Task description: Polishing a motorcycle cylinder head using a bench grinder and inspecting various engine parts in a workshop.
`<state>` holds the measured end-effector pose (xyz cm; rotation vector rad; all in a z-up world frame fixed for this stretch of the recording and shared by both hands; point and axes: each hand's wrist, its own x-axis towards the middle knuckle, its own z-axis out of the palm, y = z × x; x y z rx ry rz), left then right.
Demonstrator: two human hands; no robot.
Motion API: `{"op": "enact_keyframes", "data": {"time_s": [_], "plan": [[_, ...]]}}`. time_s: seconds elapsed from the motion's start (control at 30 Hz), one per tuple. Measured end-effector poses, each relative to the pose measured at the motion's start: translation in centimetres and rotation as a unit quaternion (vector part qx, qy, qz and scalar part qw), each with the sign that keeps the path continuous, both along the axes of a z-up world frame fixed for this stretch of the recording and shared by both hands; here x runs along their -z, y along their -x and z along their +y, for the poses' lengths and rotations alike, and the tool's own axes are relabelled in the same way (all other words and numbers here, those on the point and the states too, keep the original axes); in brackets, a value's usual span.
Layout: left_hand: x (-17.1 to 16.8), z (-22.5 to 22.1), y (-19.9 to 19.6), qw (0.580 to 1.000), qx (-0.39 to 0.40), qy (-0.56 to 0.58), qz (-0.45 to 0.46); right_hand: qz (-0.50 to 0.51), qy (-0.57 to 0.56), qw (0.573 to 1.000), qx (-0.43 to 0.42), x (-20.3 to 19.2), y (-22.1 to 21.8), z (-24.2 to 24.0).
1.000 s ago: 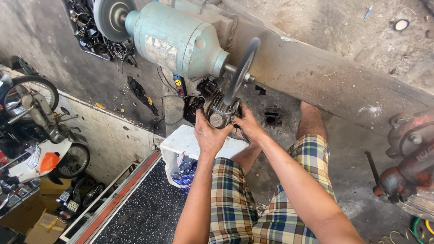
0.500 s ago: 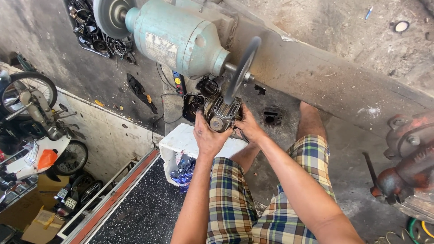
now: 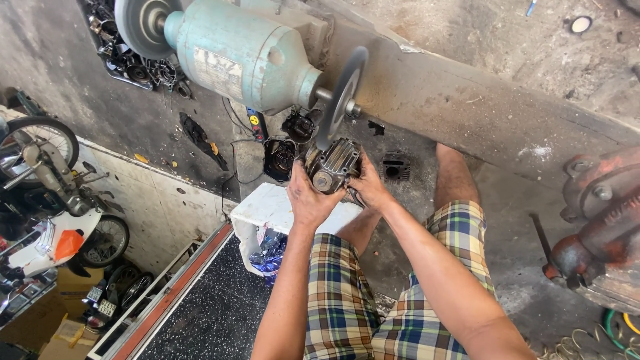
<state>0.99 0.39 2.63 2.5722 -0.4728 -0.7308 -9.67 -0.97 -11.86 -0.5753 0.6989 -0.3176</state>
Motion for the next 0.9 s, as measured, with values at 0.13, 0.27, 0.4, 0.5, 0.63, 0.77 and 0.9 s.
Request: {"op": "enact_keyframes", "data": {"time_s": [0.13,0.27,0.4,0.5,0.63,0.77,0.9], "plan": [[0.1,0.1,0.2,1.0,0.007,0.012,0.008,-0.011,-0.001,1.0,-0.002,0.2,0.1,-0.4],[-0.8,-0.5,0.1,0.999,0.035,0.002,-0.016,-0.022,-0.03,0.999,0.019,-0.8,0.1,0.0],[-1.4,-2.1,-0.7,0.998,0.059,-0.006,0.001,-0.025,-0.055,0.998,0.035,-0.4,0.2,0.4],[0.0,-2.0,-1.1,0.996,0.069,-0.053,0.031,-0.005,-0.112,0.992,0.053,-0.4,0.5,0.5],[0.2,-2.2,-1.2,0.991,0.066,-0.092,0.071,0.014,-0.128,0.991,0.045,-3.7,0.2,-1.4],[-0.5,-2.8,-1.5,0.982,0.113,-0.097,0.118,0.041,-0.223,0.973,0.052,-2.9,1.3,-2.4],[0.9,0.2,-2.2,0.949,0.256,-0.025,0.182,0.077,-0.204,0.976,-0.015,-3.9,1.3,-5.3]]}}
